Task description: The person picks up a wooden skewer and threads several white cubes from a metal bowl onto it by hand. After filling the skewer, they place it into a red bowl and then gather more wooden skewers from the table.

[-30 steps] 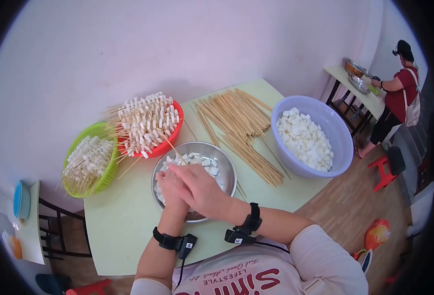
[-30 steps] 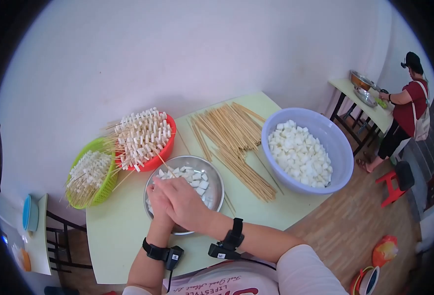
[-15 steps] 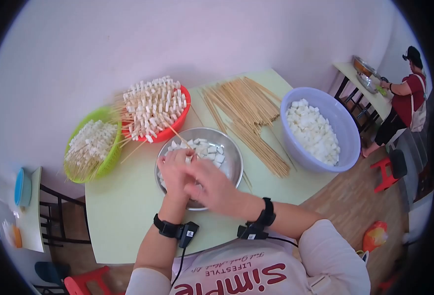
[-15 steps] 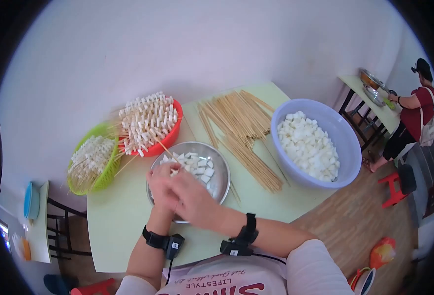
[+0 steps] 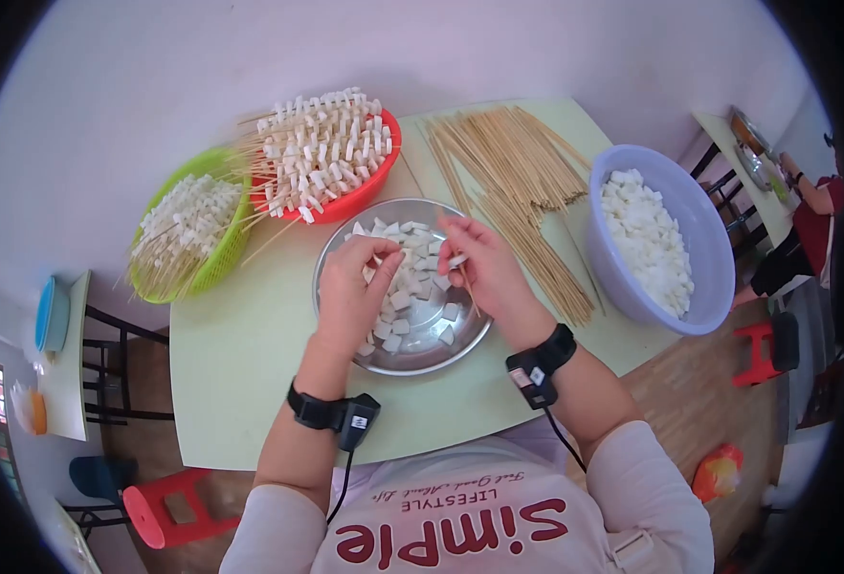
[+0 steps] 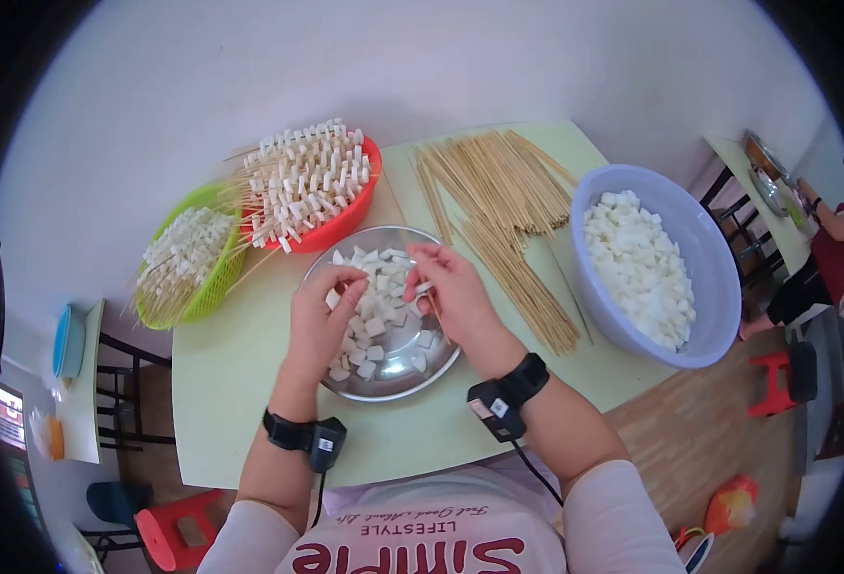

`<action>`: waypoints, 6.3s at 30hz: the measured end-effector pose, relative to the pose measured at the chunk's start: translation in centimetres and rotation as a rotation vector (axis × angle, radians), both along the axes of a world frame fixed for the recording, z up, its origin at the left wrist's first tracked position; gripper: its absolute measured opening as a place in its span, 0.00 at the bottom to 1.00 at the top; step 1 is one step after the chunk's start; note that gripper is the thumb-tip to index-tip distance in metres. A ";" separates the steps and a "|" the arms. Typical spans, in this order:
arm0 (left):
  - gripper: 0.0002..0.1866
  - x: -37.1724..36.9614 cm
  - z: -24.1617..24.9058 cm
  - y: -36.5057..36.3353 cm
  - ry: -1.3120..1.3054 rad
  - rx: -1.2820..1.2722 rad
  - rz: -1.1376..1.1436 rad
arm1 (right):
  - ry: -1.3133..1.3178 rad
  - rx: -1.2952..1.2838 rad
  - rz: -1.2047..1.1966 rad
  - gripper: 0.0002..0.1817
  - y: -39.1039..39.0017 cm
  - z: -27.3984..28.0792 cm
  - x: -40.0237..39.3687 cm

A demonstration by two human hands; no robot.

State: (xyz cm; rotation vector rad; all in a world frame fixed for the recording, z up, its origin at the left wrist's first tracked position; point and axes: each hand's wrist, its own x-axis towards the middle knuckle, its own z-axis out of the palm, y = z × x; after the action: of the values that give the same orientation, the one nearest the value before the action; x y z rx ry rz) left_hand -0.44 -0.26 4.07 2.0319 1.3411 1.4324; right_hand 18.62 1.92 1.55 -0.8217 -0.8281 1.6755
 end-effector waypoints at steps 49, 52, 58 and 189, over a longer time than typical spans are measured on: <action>0.07 -3.2 -2.8 0.5 -0.742 -0.249 0.181 | -0.636 0.463 0.224 0.19 -4.4 0.7 -2.1; 0.08 -3.3 -2.9 0.5 -0.704 -0.249 0.183 | -0.601 0.371 0.285 0.19 -4.4 1.3 -2.0; 0.08 -4.0 -3.9 0.8 -0.614 -0.272 0.150 | -0.437 0.260 0.315 0.18 -3.9 0.5 -1.8; 0.08 -2.0 -0.4 -0.6 0.018 -0.332 0.020 | 0.193 0.044 0.043 0.15 -1.9 -0.8 -0.6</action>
State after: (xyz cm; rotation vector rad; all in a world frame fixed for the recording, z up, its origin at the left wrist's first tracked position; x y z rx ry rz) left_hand -2.46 -0.89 3.69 1.8228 1.4957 1.1132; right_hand 17.98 0.05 0.77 -0.6045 -0.7497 1.7379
